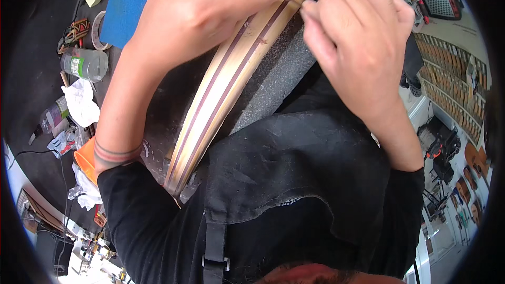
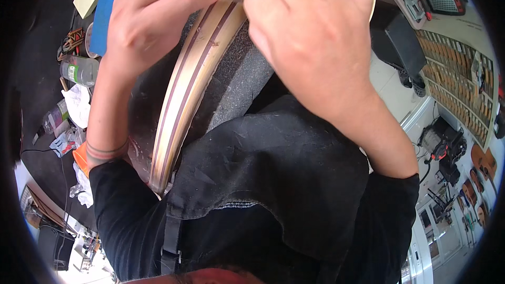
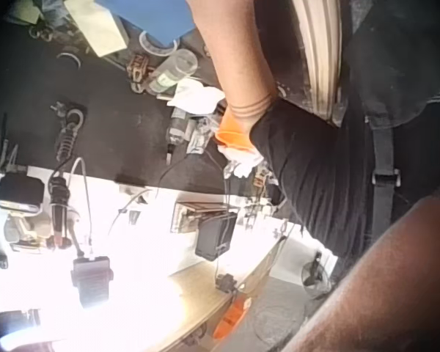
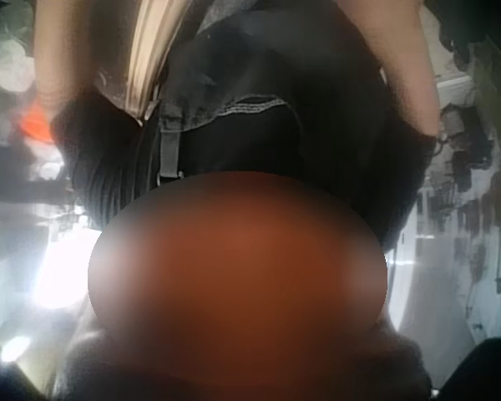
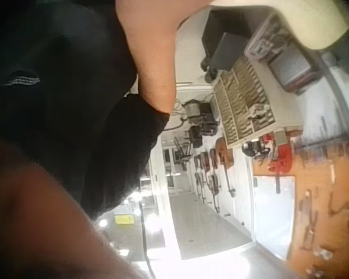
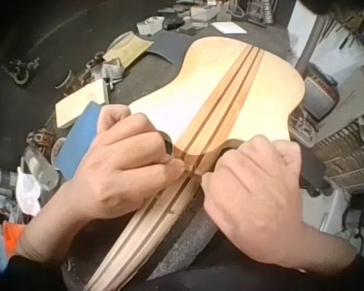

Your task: The person sands the back of a guitar neck and the joint area using a power sander and a sanding block, then uses a metal blade to scrape a small wooden piece before aligning it on the guitar neck.

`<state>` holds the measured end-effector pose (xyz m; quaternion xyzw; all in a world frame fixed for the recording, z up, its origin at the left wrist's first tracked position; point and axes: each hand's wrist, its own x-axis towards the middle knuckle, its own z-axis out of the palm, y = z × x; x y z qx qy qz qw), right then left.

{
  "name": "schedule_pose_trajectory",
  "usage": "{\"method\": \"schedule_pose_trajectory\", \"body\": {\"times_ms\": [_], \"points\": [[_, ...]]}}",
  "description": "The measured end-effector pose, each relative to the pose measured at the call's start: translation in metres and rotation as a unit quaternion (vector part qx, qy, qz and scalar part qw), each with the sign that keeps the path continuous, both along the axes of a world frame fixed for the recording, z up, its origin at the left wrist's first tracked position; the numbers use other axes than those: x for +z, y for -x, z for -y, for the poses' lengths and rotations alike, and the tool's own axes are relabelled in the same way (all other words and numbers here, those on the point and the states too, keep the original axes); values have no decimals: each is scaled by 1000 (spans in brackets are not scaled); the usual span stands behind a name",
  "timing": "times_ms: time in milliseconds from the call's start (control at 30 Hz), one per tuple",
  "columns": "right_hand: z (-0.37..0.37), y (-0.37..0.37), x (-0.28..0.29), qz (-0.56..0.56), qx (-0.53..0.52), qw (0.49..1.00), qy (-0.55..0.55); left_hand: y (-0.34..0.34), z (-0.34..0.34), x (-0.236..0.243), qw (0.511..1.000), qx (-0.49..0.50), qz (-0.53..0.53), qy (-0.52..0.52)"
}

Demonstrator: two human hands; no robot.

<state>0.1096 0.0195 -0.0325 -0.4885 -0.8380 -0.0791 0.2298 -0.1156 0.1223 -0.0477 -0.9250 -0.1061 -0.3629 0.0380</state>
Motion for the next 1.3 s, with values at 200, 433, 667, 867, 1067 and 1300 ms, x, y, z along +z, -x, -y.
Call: {"method": "schedule_pose_trajectory", "body": {"times_ms": [200,433,667,867,1067,1300], "points": [[3,0,-11,-33,35,998,30,9,7,-4,996,-21,-55,61],[-1,-1,-2,-42,17,999,12,6,6,9,998,15,-22,60],[0,-5,-17,-27,45,999,13,12,14,10,992,4,-82,99],[9,-7,5,-67,42,995,53,21,15,28,997,12,-64,45],[-7,-12,5,-50,34,998,16,6,14,17,998,45,27,21],[-10,-7,11,-40,-30,998,24,-5,3,-2,1000,26,17,-1]]}}
